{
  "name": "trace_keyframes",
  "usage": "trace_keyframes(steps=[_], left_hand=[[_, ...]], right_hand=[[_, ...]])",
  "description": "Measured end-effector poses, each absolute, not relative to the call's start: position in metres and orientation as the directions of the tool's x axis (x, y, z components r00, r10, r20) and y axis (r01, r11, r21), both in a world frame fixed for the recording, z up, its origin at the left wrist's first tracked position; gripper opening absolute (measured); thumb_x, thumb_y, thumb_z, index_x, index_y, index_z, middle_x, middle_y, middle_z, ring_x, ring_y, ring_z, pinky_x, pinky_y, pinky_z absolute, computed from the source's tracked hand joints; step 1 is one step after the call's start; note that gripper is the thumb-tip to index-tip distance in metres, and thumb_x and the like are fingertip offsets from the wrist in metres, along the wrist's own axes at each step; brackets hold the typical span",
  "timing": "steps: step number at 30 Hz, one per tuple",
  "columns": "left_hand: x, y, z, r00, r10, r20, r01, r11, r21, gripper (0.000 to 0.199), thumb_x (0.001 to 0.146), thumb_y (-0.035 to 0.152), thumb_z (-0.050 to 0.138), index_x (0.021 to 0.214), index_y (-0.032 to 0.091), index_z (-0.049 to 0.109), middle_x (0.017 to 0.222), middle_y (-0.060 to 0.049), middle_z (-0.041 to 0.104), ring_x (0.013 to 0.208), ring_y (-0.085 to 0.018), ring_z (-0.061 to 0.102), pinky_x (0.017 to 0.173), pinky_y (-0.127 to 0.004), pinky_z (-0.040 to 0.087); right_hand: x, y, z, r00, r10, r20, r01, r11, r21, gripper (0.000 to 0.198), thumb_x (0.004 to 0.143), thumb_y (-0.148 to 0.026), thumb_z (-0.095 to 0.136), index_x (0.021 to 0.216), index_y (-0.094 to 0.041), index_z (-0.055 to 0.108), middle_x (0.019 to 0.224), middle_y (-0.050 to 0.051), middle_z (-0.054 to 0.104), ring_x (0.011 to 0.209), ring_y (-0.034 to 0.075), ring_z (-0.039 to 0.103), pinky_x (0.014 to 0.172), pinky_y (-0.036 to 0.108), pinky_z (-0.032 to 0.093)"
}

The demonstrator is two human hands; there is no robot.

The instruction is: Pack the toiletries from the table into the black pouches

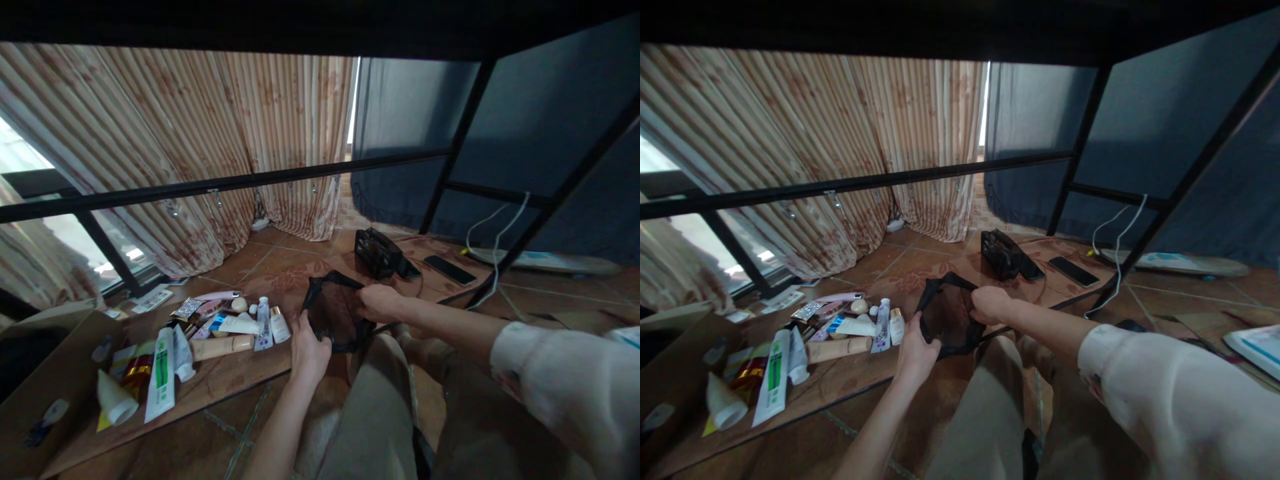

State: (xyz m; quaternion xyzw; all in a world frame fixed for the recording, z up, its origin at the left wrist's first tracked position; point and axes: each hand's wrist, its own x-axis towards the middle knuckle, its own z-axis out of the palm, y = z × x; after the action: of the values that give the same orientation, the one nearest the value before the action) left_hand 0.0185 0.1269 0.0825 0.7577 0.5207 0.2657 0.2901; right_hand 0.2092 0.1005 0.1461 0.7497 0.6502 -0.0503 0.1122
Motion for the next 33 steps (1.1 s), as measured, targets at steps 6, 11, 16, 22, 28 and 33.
trace_keyframes(steps=[6,11,16,22,28,33], left_hand=[[0.022,0.122,0.094,0.348,0.92,0.181,0.647,-0.375,0.664,0.071,0.071,0.01,0.056,0.139,0.006,0.036,0.131,-0.021,0.049,0.122,-0.029,0.051,0.105,-0.038,0.039],[0.02,0.122,0.097,0.33,0.926,0.181,0.668,-0.365,0.648,0.071,0.071,0.011,0.055,0.139,0.003,0.035,0.131,-0.022,0.048,0.123,-0.03,0.05,0.104,-0.038,0.04],[0.004,0.122,0.094,0.329,0.919,0.219,0.671,-0.391,0.63,0.071,0.071,0.012,0.055,0.138,0.001,0.036,0.13,-0.022,0.05,0.125,-0.03,0.047,0.107,-0.038,0.037],[-0.005,0.119,0.098,0.313,0.907,0.283,0.669,-0.422,0.612,0.069,0.07,0.013,0.055,0.137,0.004,0.039,0.132,-0.021,0.05,0.126,-0.03,0.047,0.106,-0.041,0.039],[-0.002,0.107,0.112,0.303,0.891,0.337,0.656,-0.452,0.605,0.069,0.071,0.015,0.055,0.136,0.003,0.039,0.128,-0.02,0.051,0.126,-0.029,0.046,0.107,-0.041,0.037],[-0.018,0.099,0.112,0.267,0.9,0.343,0.685,-0.428,0.589,0.068,0.071,0.015,0.054,0.136,0.004,0.039,0.129,-0.019,0.051,0.126,-0.028,0.047,0.107,-0.039,0.039]], right_hand=[[0.214,0.106,0.171,0.053,0.973,-0.224,0.991,-0.023,0.135,0.035,0.081,-0.032,0.055,0.102,-0.008,0.072,0.104,0.021,0.07,0.102,0.031,0.066,0.08,0.035,0.052],[0.21,0.11,0.182,0.01,0.974,-0.226,0.989,0.023,0.144,0.038,0.081,-0.034,0.056,0.101,-0.006,0.072,0.102,0.023,0.07,0.099,0.033,0.067,0.076,0.034,0.052],[0.198,0.117,0.186,-0.051,0.973,-0.226,0.991,0.078,0.113,0.038,0.082,-0.034,0.056,0.101,-0.005,0.072,0.098,0.022,0.071,0.096,0.03,0.068,0.076,0.032,0.051],[0.187,0.11,0.203,-0.097,0.973,-0.209,0.985,0.125,0.122,0.037,0.081,-0.034,0.059,0.098,-0.004,0.073,0.1,0.022,0.071,0.098,0.029,0.067,0.077,0.03,0.05],[0.189,0.095,0.22,-0.133,0.975,-0.179,0.978,0.159,0.139,0.041,0.082,-0.036,0.058,0.102,-0.003,0.071,0.103,0.022,0.07,0.1,0.029,0.066,0.079,0.031,0.048],[0.182,0.098,0.212,-0.195,0.964,-0.182,0.97,0.218,0.111,0.041,0.082,-0.037,0.057,0.101,-0.004,0.072,0.1,0.022,0.071,0.096,0.03,0.067,0.075,0.031,0.049]])
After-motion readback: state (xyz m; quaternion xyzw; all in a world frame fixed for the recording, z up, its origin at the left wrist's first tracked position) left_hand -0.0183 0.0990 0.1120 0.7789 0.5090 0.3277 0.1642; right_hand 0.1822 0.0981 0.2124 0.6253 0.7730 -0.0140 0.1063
